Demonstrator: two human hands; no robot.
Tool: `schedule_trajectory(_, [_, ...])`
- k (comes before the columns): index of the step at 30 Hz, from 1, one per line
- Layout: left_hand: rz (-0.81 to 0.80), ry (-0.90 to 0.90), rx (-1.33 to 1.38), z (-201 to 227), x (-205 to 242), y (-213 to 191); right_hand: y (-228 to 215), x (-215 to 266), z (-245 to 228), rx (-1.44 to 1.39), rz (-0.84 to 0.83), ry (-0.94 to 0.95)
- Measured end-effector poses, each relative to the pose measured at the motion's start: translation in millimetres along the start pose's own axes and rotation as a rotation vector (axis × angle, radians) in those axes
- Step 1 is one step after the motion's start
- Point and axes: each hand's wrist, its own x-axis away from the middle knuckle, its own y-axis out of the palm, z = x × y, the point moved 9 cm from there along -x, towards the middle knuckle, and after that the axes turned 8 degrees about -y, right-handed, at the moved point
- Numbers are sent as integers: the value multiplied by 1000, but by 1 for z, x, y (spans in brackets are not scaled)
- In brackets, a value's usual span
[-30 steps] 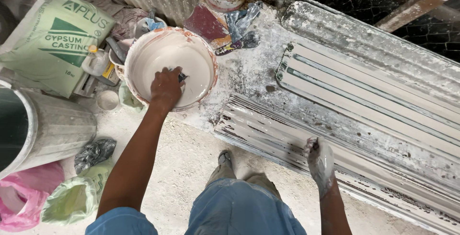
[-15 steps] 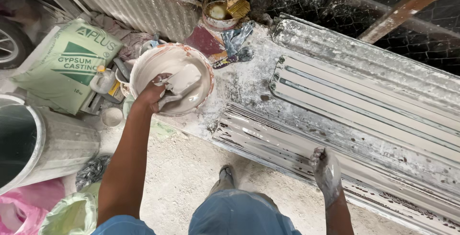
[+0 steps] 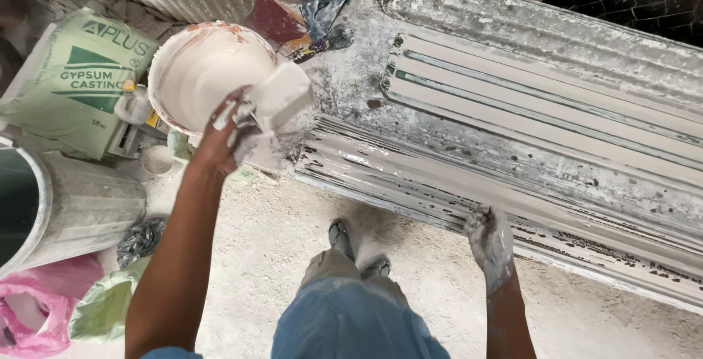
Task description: The person scoops gypsum powder from a bag into a bucket, mixes it with water by hand, then uses a sponge to apply the mixture onto stacked decorative molding pieces.
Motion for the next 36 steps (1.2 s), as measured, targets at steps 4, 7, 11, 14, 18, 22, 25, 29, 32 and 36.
schedule_trajectory(4, [43,-77,48,-45,6,20,-2,11,10,-166,-113,42])
schedule_trajectory(7, [119,-147,32,-82,6,12,-17,28,5,-163,-99,6])
schedule_trajectory(11, [-45,-99,42,-112,-4,4,-25,52,-7,-132,-79,-16])
schedule_trajectory(14, [-24,-116,-40,-132,-13,-21,-23,74,-12,-54,-19,-34])
schedule_trajectory(18, [-42,-54,-98,-137,-32,-52,5,90,-19,-45,-5,-80])
schedule_trajectory(22, [12,7,-275,-143,-43,-87,15,104,-16,-41,104,-87])
schedule_trajectory(25, [39,30,-307,-144,-54,-102,21,110,-14,-65,126,-95])
schedule_trajectory(29, [-30,211,-358,-126,-52,-94,19,122,-14,-76,124,-132])
schedule_trajectory(32, [-6,165,-451,-118,-47,-85,11,128,-13,-54,129,-143])
schedule_trajectory(36, [-59,237,-578,-103,-36,-47,-11,133,-11,-125,182,-139])
